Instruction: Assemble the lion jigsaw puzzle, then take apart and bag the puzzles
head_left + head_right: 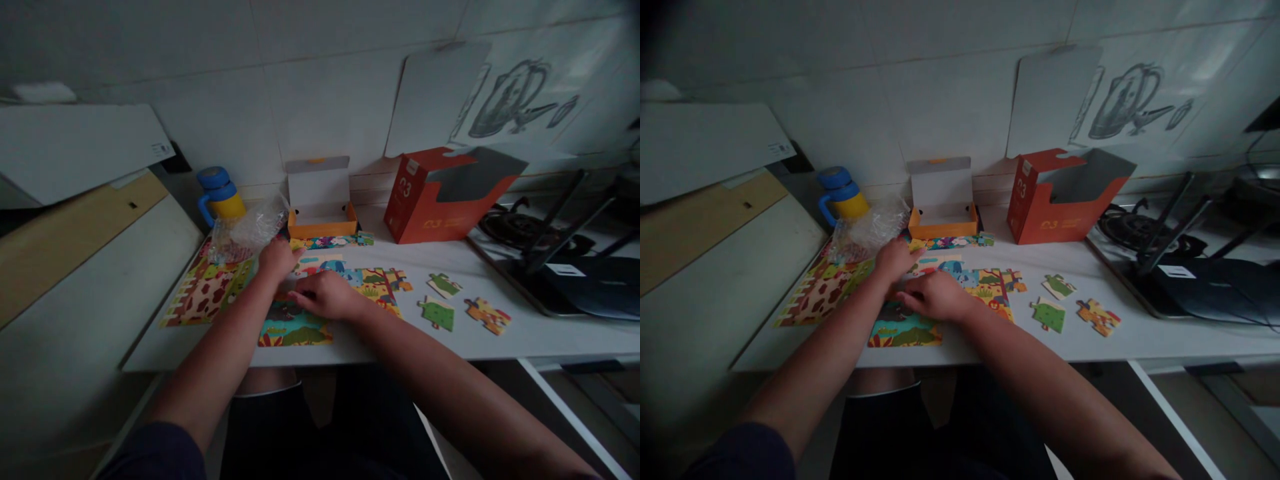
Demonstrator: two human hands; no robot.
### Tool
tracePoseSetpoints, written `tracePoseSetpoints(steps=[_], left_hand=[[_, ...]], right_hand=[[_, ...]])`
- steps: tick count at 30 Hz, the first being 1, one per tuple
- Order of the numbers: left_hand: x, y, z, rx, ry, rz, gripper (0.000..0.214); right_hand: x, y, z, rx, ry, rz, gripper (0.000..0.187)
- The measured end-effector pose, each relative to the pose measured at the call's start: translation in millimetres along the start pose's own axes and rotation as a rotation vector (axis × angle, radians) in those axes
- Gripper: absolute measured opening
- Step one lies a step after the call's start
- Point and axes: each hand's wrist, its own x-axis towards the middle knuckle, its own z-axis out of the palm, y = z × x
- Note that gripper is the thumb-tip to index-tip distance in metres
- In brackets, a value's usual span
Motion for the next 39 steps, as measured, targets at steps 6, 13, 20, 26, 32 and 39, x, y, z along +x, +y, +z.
tracePoseSetpoints(steps=[6, 13, 20, 26, 32, 39], left_hand=[[6, -15, 8.3, -0.113, -0.005, -0.066, 0.051], [-5, -26, -18.1, -0.387, 0.234, 0.169, 0.018], [-20, -9, -26.2, -0.691, -0.118, 0.435, 0.021], [-24, -1, -6.4, -1.026, -0.397, 0.490, 0.030], [-24, 4, -5.8, -1.200, -0.430, 0.351, 0.055], [-16, -4, -4.3, -1.079, -0.149, 0.345, 0.031]], right_hand=[[-2, 6, -12, 0.052, 0.249, 0.185, 0.047], [-2, 27, -24, 0.200, 0.676, 0.404, 0.050], [-1, 44, -16, 0.247, 0.621, 0.458, 0.053], [-1, 43, -10, 0.339, 0.375, 0.408, 0.027], [-2, 54, -10, 0.423, 0.354, 0.519, 0.041], [-14, 40, -28, 0.262, 0.228, 0.559, 0.026]])
